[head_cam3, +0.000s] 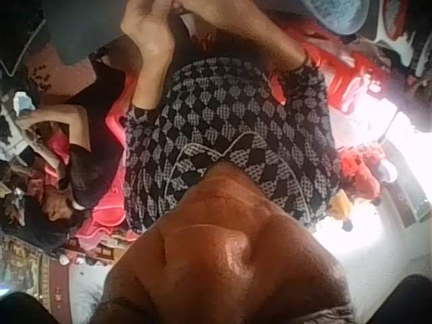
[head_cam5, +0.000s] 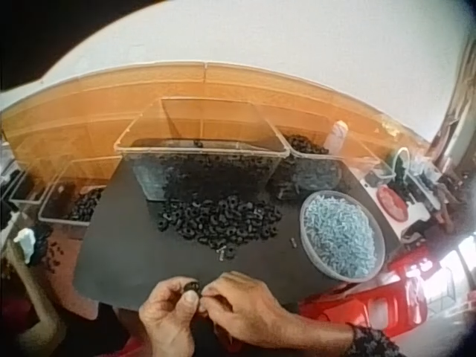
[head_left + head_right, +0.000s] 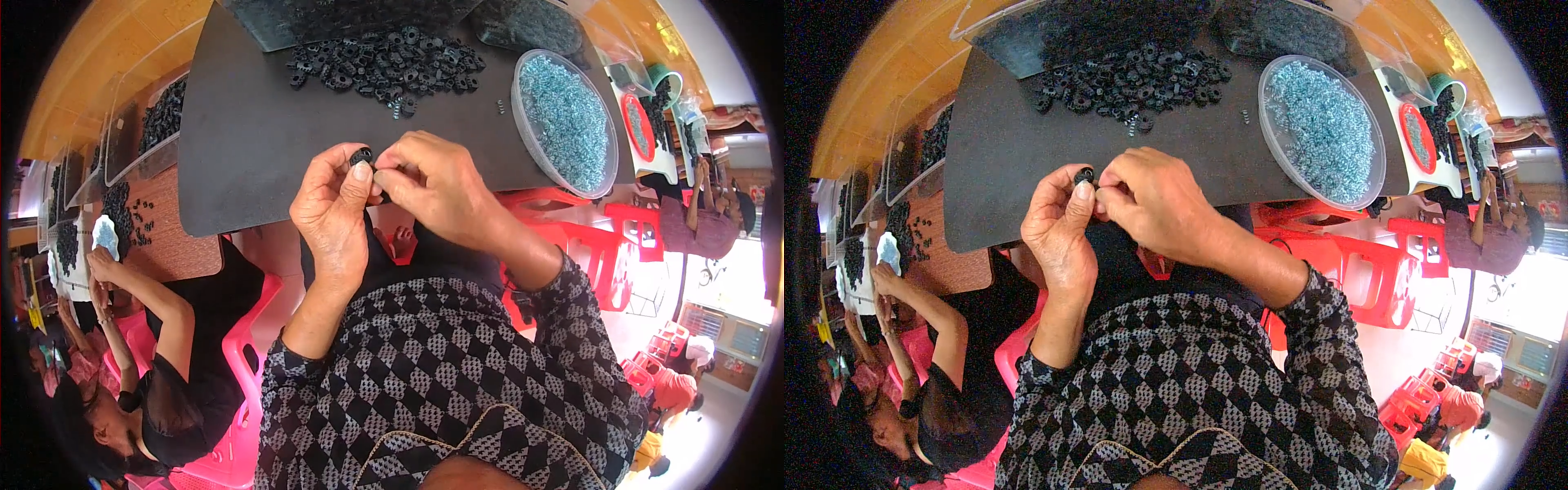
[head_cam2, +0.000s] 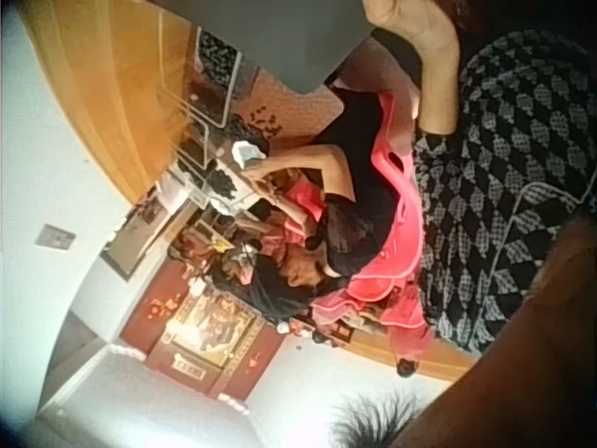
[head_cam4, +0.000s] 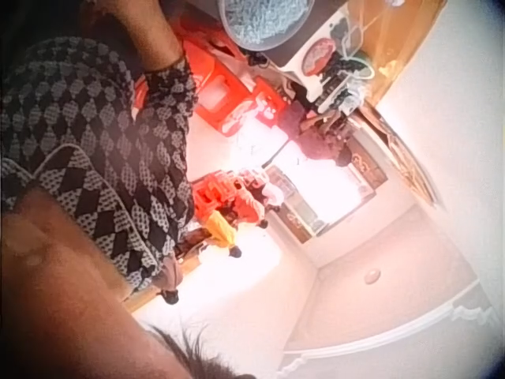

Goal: The person assembles small components by picking up springs and black plastic parts and inserting the springs into the plastic parts by hand.

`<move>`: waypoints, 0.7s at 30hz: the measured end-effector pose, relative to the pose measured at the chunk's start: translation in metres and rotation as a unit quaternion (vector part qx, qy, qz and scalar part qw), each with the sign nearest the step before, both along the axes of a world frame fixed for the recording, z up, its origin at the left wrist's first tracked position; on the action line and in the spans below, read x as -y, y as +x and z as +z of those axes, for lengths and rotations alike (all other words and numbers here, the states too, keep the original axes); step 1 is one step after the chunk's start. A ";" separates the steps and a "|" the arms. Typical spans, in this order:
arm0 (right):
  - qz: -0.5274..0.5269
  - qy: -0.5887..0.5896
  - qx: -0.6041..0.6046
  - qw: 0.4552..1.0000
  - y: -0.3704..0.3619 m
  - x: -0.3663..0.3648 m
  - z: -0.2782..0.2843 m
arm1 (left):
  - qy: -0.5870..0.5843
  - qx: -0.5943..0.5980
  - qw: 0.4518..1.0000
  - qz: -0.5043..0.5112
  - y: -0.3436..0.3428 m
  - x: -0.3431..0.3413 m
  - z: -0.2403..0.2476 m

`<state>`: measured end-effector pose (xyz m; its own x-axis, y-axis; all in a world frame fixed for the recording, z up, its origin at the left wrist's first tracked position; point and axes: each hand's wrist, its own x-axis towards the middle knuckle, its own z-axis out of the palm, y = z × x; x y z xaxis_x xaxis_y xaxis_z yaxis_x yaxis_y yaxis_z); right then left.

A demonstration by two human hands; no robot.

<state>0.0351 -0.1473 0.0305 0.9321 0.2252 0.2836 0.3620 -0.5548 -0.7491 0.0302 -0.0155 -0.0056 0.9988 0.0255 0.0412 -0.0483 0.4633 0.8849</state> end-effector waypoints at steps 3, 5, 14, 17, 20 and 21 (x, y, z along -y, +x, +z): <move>-0.021 -0.011 0.037 0.999 -0.008 -0.003 -0.004 | -0.016 -0.003 0.999 0.035 0.002 0.004 -0.001; -0.052 0.031 0.057 0.997 -0.009 -0.002 -0.010 | -0.029 -0.015 0.998 0.046 0.003 0.004 0.000; -0.011 0.053 -0.043 0.998 -0.001 0.024 0.020 | -0.011 -0.070 0.993 -0.095 -0.001 -0.007 0.006; 0.014 0.006 -0.045 0.999 0.002 0.026 0.022 | 0.009 -0.056 0.994 -0.095 -0.002 -0.007 0.006; 0.027 -0.019 -0.081 0.996 0.004 0.027 0.025 | 0.034 -0.045 0.995 -0.084 -0.003 -0.008 0.004; 0.032 -0.029 -0.110 0.993 0.005 0.029 0.026 | 0.076 -0.027 0.993 -0.083 -0.003 -0.009 0.003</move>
